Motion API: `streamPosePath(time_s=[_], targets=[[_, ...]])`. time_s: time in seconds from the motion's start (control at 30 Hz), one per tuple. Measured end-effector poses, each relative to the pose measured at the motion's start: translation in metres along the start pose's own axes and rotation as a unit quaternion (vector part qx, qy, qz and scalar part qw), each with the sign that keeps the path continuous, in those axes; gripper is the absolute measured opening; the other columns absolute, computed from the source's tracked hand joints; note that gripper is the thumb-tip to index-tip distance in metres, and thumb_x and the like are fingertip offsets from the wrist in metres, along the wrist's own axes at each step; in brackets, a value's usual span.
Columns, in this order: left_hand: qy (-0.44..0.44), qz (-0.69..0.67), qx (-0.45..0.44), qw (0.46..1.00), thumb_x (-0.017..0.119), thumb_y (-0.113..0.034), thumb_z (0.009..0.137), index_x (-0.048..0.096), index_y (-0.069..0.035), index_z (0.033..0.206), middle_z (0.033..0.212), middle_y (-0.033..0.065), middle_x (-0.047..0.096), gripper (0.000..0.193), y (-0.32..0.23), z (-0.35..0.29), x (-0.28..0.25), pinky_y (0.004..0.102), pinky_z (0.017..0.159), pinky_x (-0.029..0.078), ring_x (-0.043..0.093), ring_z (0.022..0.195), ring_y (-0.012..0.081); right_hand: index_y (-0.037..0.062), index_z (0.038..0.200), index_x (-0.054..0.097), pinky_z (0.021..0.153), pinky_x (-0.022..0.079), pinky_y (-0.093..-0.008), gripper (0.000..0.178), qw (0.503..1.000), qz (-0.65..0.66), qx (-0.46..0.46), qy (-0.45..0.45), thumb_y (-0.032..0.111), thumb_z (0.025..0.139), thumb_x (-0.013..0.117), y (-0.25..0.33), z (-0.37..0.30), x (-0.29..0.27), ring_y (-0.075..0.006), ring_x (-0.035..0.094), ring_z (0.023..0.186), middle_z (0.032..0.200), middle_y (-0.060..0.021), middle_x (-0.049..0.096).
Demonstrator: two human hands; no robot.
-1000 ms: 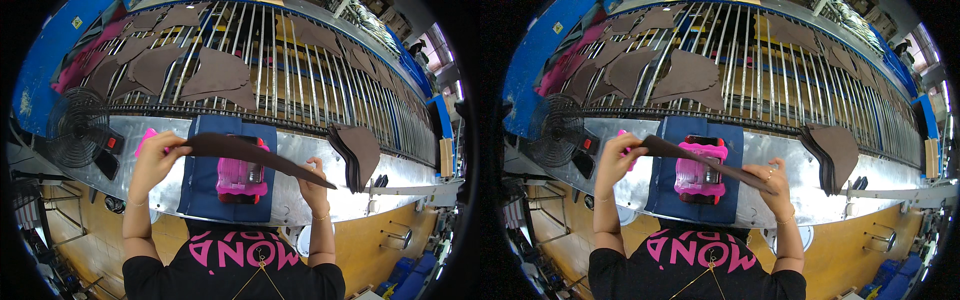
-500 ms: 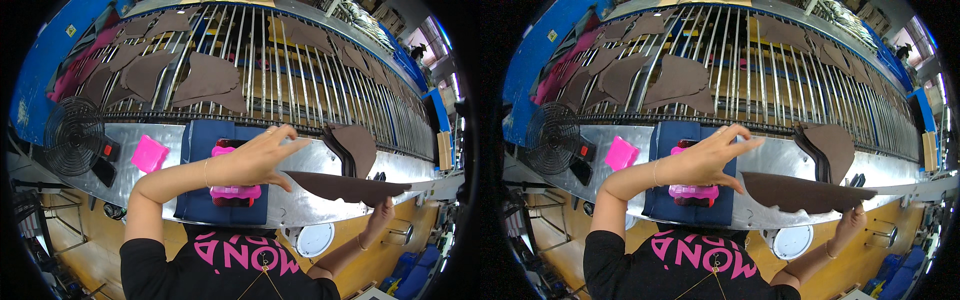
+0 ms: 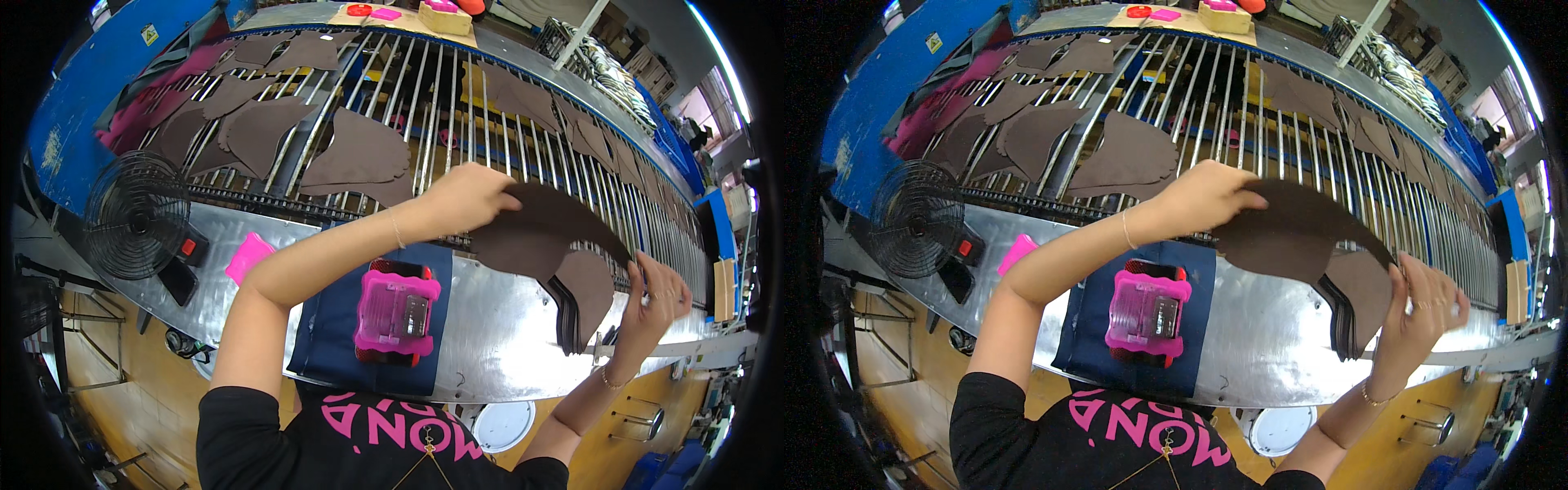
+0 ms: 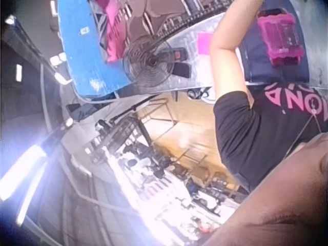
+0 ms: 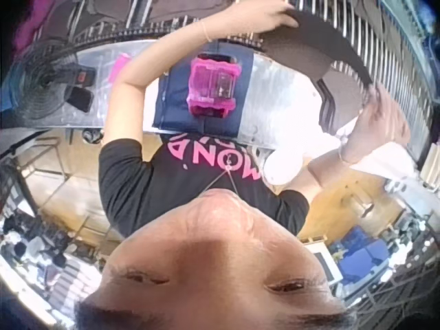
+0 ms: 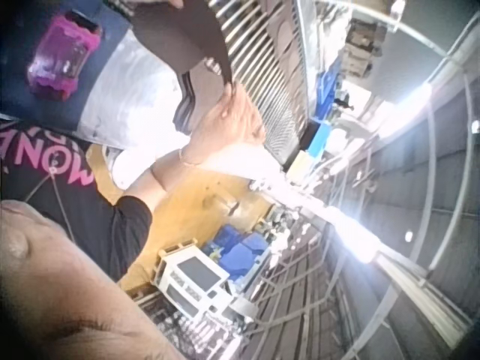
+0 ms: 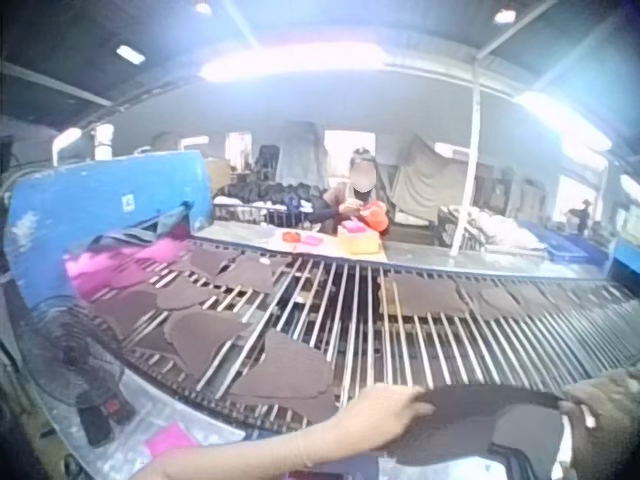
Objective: The person repeatedly picks brown fabric pieces from a conveyor belt and places them into a stack on the table. The person handles the pieces one at a time, maintaining a steady rhythm throughout the clip.
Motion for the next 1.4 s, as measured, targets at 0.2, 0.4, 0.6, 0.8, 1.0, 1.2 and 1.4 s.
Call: streamPosePath(time_s=[0.2,0.4,0.6,0.8,1.0,1.2,1.4], targets=[[-0.127,-0.446,-0.319,0.826,0.050,-0.015,0.094,0.045,-0.009,0.128,0.101,0.0047,0.063,0.035,0.157,-0.029,0.004,0.0240,0.047,0.053,0.064,0.075,0.0127,0.0068,0.091,0.068,0.078,0.039,-0.0302,0.009,0.979,0.013,0.195,-0.061,0.014,0.086,0.065,-0.054,-0.066,0.013,-0.0152,0.054,0.077,0.083,-0.0017,0.067],[-0.292,-0.490,-0.375,0.731,0.046,-0.006,0.094,0.042,-0.010,0.123,0.115,0.0090,0.056,0.030,0.273,-0.069,-0.010,0.0362,0.066,0.058,0.063,0.092,0.0223,0.0059,0.091,0.068,0.078,0.035,-0.0313,0.019,0.937,0.040,0.330,0.112,0.022,0.090,0.060,-0.066,-0.127,0.050,-0.0170,0.047,0.079,0.080,-0.0018,0.063],[-0.356,-0.478,-0.385,0.705,0.057,-0.012,0.091,0.037,-0.003,0.120,0.107,0.0184,0.057,0.036,0.315,-0.096,-0.013,0.0398,0.069,0.059,0.064,0.093,0.0319,0.0036,0.092,0.067,0.087,0.032,-0.0340,0.023,0.909,0.073,0.383,0.150,0.025,0.090,0.059,-0.087,-0.159,0.064,-0.0183,0.053,0.079,0.078,-0.0061,0.065],[-0.329,-0.304,-0.432,0.782,0.073,-0.042,0.078,0.030,0.007,0.122,0.071,0.0154,0.054,0.079,0.277,-0.116,-0.043,0.0302,0.038,0.052,0.059,0.046,0.0222,0.0004,0.090,0.068,0.071,0.049,-0.0352,0.019,0.913,0.120,0.380,0.086,0.018,0.086,0.060,-0.134,-0.213,0.111,-0.0276,0.063,0.076,0.082,-0.0146,0.067],[-0.317,-0.290,-0.394,0.813,0.063,-0.042,0.087,0.033,-0.006,0.121,0.063,0.0004,0.044,0.058,0.206,-0.155,-0.074,0.0216,0.031,0.031,0.039,0.038,0.0077,0.0011,0.094,0.066,0.077,0.049,-0.0439,0.048,0.848,-0.113,0.461,0.234,0.044,0.072,0.073,-0.194,-0.303,0.184,-0.0391,0.061,0.084,0.088,-0.0215,0.064],[-0.335,-0.286,-0.389,0.810,0.061,-0.031,0.090,0.035,-0.010,0.123,0.067,0.0017,0.049,0.046,0.170,-0.182,-0.094,0.0212,0.032,0.033,0.046,0.039,0.0089,0.0040,0.096,0.065,0.080,0.050,-0.0420,0.051,0.784,-0.066,0.562,0.256,0.043,0.066,0.079,-0.196,-0.296,0.177,-0.0358,0.062,0.090,0.098,-0.0205,0.063],[-0.274,-0.303,-0.359,0.839,0.059,-0.022,0.091,0.033,-0.008,0.128,0.070,0.0025,0.049,0.048,0.122,-0.160,-0.077,0.0194,0.033,0.033,0.047,0.040,0.0082,-0.0003,0.101,0.062,0.082,0.049,-0.0418,0.065,0.724,-0.004,0.615,0.314,0.048,0.062,0.080,-0.210,-0.302,0.179,-0.0347,0.061,0.098,0.103,-0.0197,0.064]])
Point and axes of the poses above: each hand's wrist, its own z-axis towards the middle knuckle, its own x-axis out of the palm, y = z × x, the point moved 4 cm from there along z, towards the middle knuckle
